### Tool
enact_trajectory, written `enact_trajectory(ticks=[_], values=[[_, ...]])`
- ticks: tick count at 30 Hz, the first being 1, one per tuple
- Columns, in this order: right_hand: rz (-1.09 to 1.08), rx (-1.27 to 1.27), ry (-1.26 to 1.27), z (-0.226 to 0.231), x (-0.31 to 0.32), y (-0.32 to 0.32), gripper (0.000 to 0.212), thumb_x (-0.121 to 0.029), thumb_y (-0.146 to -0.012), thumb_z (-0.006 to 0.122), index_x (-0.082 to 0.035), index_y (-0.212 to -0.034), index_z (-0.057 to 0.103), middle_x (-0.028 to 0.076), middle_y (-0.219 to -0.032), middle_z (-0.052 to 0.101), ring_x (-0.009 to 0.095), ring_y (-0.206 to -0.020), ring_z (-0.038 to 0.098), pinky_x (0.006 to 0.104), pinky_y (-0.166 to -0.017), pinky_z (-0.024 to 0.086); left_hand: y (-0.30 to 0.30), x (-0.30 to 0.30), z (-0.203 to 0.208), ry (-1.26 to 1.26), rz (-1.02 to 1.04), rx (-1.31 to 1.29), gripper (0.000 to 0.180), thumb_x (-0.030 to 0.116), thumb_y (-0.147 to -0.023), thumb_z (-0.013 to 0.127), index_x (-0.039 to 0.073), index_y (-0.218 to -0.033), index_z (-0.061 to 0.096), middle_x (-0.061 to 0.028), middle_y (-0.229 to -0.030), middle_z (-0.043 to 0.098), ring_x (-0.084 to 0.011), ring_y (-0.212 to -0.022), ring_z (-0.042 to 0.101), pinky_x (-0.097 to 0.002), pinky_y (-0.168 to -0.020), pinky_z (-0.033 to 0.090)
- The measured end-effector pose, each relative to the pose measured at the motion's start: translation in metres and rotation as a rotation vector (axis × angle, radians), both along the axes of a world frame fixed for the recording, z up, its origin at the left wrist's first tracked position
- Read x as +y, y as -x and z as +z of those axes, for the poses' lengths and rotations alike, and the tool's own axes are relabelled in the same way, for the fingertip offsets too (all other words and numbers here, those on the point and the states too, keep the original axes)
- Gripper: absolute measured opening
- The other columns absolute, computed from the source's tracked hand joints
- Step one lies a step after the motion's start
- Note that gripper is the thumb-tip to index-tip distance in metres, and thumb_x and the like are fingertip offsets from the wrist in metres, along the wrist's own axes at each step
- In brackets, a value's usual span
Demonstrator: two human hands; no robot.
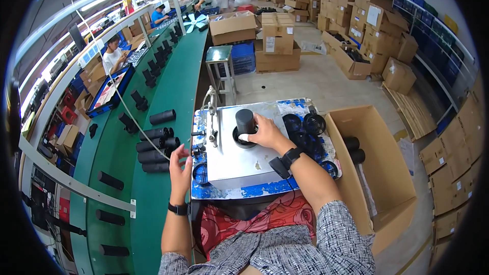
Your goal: The person assembles fan components by placing a fan guard onto a machine, pressing a cylindrical housing over it, and then placing the completed unit into a cardboard box. This process is repeated multiple times as the person organizes the finished parts inside the box.
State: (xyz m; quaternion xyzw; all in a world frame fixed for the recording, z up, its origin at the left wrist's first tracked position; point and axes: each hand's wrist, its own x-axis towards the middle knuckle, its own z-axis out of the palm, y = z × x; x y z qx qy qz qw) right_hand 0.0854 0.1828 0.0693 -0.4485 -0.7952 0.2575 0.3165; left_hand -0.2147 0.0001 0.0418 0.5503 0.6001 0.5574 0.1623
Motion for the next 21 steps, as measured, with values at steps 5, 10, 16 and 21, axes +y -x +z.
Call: enact_trajectory(ticks=[5, 10, 16, 21], values=[[-0.058, 0.067, -0.044, 0.009, -0.012, 0.020, 0.077, -0.042, -0.075, 0.094, 0.000, -0.130, 0.062, 0.023, -0.126, 0.073, 0.040, -0.118, 0.071, 0.0467, -0.104, 0.055, 0.051, 0.075, -0.019, 0.048, -0.036, 0.357, 0.040, 0.006, -0.101, 0.066, 0.000, -0.140, 0.061, -0.0187, -0.128, 0.064, -0.0340, -0.113, 0.065, -0.0406, -0.102, 0.053], [-0.064, 0.067, 0.019, 0.003, -0.011, 0.021, 0.075, -0.040, -0.077, 0.094, -0.001, -0.133, 0.064, 0.023, -0.123, 0.075, 0.039, -0.118, 0.072, 0.0457, -0.104, 0.056, 0.084, 0.125, -0.056, 0.154, -0.050, 0.528, 0.037, 0.020, -0.106, 0.062, -0.001, -0.135, 0.065, -0.0252, -0.136, 0.064, -0.0461, -0.119, 0.062, -0.0500, -0.111, 0.046], [0.048, 0.048, 0.037, -0.004, 0.006, 0.014, 0.072, -0.037, -0.079, 0.092, -0.001, -0.135, 0.064, 0.023, -0.125, 0.075, 0.039, -0.118, 0.073, 0.0453, -0.103, 0.056, 0.099, 0.156, -0.083, 0.297, -0.087, 0.513, 0.040, 0.028, -0.108, 0.059, -0.003, -0.132, 0.067, -0.0273, -0.137, 0.065, -0.0464, -0.125, 0.061, -0.0512, -0.110, 0.047], [0.032, 0.058, 0.027, -0.001, 0.003, 0.017, 0.069, -0.037, -0.080, 0.091, -0.002, -0.134, 0.064, 0.022, -0.124, 0.075, 0.039, -0.117, 0.073, 0.0458, -0.103, 0.056, 0.094, 0.158, -0.075, 0.302, -0.100, 0.512, 0.041, 0.029, -0.109, 0.058, -0.005, -0.131, 0.067, -0.0287, -0.135, 0.065, -0.0477, -0.125, 0.061, -0.0511, -0.109, 0.047]])
